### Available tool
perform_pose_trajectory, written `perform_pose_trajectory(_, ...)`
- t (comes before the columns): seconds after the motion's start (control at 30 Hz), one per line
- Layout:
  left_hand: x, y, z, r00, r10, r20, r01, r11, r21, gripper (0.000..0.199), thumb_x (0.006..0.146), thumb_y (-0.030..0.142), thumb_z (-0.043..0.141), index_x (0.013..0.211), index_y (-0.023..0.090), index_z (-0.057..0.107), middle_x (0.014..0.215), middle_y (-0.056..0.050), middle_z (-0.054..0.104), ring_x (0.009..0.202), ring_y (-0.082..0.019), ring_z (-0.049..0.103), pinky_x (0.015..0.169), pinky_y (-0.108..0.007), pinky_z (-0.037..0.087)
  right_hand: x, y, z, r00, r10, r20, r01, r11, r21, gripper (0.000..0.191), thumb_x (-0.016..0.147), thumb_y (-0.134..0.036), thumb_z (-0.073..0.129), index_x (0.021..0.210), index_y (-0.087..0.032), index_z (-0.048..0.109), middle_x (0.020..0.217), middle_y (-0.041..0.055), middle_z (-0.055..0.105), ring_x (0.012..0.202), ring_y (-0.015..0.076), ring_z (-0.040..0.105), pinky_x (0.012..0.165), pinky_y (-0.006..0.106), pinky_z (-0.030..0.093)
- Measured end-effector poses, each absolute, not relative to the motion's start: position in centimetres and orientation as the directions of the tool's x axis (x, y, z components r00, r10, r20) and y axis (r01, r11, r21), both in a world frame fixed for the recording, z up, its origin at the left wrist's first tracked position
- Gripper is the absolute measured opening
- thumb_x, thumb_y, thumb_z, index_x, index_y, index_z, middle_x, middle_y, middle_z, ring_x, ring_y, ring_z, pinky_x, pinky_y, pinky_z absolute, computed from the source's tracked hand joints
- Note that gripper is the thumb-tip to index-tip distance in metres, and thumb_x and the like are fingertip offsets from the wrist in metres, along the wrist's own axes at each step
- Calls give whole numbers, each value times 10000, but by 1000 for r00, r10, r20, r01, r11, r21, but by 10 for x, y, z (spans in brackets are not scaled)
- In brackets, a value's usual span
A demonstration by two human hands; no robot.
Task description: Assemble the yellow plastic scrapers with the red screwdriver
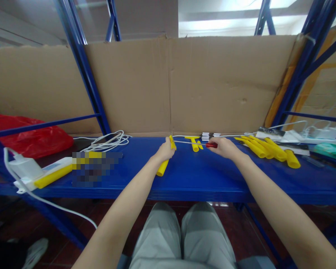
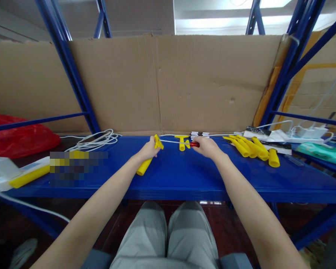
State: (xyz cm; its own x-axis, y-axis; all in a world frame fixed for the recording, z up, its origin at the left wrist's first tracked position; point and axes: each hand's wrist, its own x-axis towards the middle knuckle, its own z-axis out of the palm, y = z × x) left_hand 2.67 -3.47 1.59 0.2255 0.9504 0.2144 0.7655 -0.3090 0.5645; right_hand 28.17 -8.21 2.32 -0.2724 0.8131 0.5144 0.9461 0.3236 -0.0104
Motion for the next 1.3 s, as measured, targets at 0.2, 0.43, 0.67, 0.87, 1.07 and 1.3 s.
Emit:
perform_pose_trajectory(0.2,27,-34,15,256,938,234,784,-343,517,279,840,170,504,1075,155,354,973,-193,654,791,-231,662,679,-311,490,277,-89,27,-267,819,509,963,210,166,215,795,-219,463,927,-195,631,954,93,685,833,216,612,651,268,380)
perform_pose_trajectory(0.43,26,-36,16,256,942,219,790,-334,514,293,842,161,487,1099,146,347,966,-201,655,779,-234,663,685,-317,486,269,-91,23,-220,876,428,964,129,231,283,847,-267,421,1058,-175,587,959,109,687,816,231,629,624,277,378)
perform_pose_trajectory(0.67,25,-35,16,234,947,218,786,-316,531,342,819,137,507,1118,140,341,968,-212,654,775,-243,665,680,-316,484,265,-90,21,-207,898,389,974,150,170,361,895,-419,365,1010,-181,610,1000,120,680,843,241,629,663,293,418)
perform_pose_trajectory(0.87,25,-35,16,224,948,228,788,-314,530,316,822,140,501,1102,154,355,964,-193,657,785,-234,662,696,-316,481,266,-86,19,-207,877,433,976,152,159,335,898,-390,383,992,-169,617,1013,137,665,873,237,616,695,297,435)
perform_pose_trajectory(1.07,25,-36,17,223,950,221,797,-308,520,313,826,135,487,1105,140,346,963,-215,649,774,-244,662,683,-326,481,266,-84,18,-221,872,436,971,154,184,325,904,-386,389,994,-169,613,1048,125,653,926,230,604,715,288,434)
perform_pose_trajectory(1.3,24,-33,14,205,952,226,779,-298,551,319,815,142,507,1094,167,353,958,-183,657,798,-233,658,694,-315,484,265,-85,19,-186,888,420,974,112,195,329,913,-389,374,1013,-174,603,1047,115,657,879,237,623,658,289,418)
